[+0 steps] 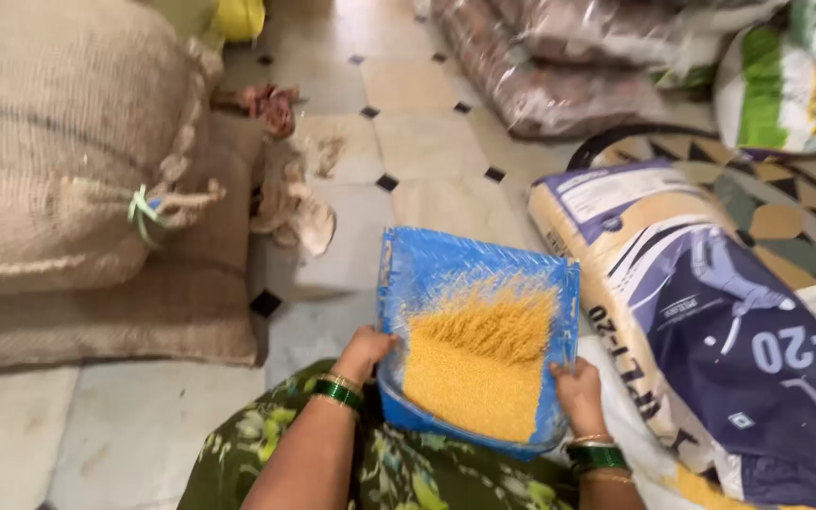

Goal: Sorting and winnowing grains using a blue winnowing tray.

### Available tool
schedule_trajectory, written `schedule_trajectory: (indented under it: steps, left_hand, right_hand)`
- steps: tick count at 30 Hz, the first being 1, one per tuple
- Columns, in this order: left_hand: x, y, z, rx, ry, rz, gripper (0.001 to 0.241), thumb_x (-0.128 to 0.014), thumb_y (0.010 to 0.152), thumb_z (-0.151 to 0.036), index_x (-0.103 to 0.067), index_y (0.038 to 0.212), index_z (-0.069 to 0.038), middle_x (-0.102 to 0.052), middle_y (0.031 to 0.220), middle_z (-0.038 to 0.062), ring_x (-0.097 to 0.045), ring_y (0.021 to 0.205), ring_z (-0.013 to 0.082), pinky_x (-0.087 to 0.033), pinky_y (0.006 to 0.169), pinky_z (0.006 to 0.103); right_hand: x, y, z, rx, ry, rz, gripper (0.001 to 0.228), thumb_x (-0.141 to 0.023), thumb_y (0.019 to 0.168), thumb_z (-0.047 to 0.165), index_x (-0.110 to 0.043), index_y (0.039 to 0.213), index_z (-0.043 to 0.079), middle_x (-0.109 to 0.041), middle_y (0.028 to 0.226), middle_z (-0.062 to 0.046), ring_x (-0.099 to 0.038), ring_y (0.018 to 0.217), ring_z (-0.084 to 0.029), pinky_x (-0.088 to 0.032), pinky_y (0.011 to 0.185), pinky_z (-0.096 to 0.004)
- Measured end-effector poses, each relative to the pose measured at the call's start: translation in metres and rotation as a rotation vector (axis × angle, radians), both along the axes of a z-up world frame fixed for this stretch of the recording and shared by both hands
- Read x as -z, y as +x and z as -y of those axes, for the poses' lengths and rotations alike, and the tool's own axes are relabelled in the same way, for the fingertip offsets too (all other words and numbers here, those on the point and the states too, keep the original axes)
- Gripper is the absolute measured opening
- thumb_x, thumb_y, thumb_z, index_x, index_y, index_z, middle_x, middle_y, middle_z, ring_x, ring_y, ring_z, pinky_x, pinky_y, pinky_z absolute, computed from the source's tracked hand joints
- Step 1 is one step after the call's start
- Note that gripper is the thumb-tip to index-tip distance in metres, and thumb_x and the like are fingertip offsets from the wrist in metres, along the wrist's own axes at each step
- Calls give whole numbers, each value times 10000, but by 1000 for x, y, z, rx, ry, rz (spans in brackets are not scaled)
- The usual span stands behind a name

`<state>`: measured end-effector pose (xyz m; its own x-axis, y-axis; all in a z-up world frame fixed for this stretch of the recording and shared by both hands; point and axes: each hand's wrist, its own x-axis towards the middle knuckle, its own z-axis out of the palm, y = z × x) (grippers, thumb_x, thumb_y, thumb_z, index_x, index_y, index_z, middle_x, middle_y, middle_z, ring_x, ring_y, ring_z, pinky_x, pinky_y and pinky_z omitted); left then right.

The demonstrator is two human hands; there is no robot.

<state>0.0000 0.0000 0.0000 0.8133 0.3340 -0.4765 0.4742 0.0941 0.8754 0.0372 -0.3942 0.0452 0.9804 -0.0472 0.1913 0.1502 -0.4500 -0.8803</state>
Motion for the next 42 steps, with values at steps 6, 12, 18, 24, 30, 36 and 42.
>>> schedule_trajectory:
  steps: [6, 12, 18, 24, 30, 36, 42]
  left_hand:
    - [-102, -11, 10, -6, 142, 218, 310, -764, 888, -192, -723, 1104, 26, -767, 981, 129, -694, 857, 218, -554, 772, 365]
    - [-113, -6, -1, -25, -179, 635, 316, -738, 913, -197, -726, 1138, 25, -753, 998, 87, -648, 861, 162, -543, 768, 343]
    - [-28, -10, -8, 30, -53, 64, 339, -736, 904, -148, -666, 1153, 71, -754, 1006, 143, -690, 858, 215, -571, 762, 392]
    - [-132, -53, 10, 75, -122, 317, 346, -702, 917, -171, -682, 1180, 52, -752, 1029, 111, -667, 855, 184, -552, 776, 363]
    - [-205, -184, 34, 125, -548, 308, 362, -657, 936, -159, -648, 1233, 47, -733, 1109, 157, -685, 944, 230, -571, 853, 363]
    - [-169, -279, 58, -33, -569, -89, 510, -703, 829, -20, -535, 1309, 11, -732, 1092, 191, -713, 995, 285, -594, 896, 427]
    - [-132, -295, 46, 166, -629, 68, 642, -707, 744, 34, -547, 1363, -21, -749, 1064, 151, -721, 969, 268, -581, 929, 427]
  right_hand:
    - [-120, -28, -15, 56, 113, 150, 343, -675, 968, 197, -668, 1191, -64, -731, 943, -113, -611, 790, -182, -508, 728, -347]
    - [-96, -11, -13, 151, 213, 414, 273, -658, 1006, 161, -646, 1178, -51, -717, 991, -127, -610, 832, -184, -491, 766, -348]
    - [-18, -18, -15, 62, 26, -150, 270, -649, 907, 160, -709, 1062, -53, -771, 887, -172, -704, 745, -256, -541, 712, -388]
    - [-106, -40, 2, 101, -38, 40, 319, -695, 905, 168, -695, 1109, -77, -757, 942, -176, -676, 815, -243, -506, 781, -369]
    - [-108, -115, 59, -5, 249, -178, 312, -642, 891, 166, -678, 1134, -25, -763, 933, -82, -677, 780, -154, -534, 724, -321]
    - [-22, -206, 129, 37, -41, -506, 291, -699, 945, 181, -698, 1109, -59, -667, 821, -143, -548, 686, -187, -468, 608, -401]
    - [-123, -250, 84, 56, -449, -309, 353, -686, 894, 184, -667, 1186, -12, -732, 896, -200, -700, 831, -318, -527, 765, -411]
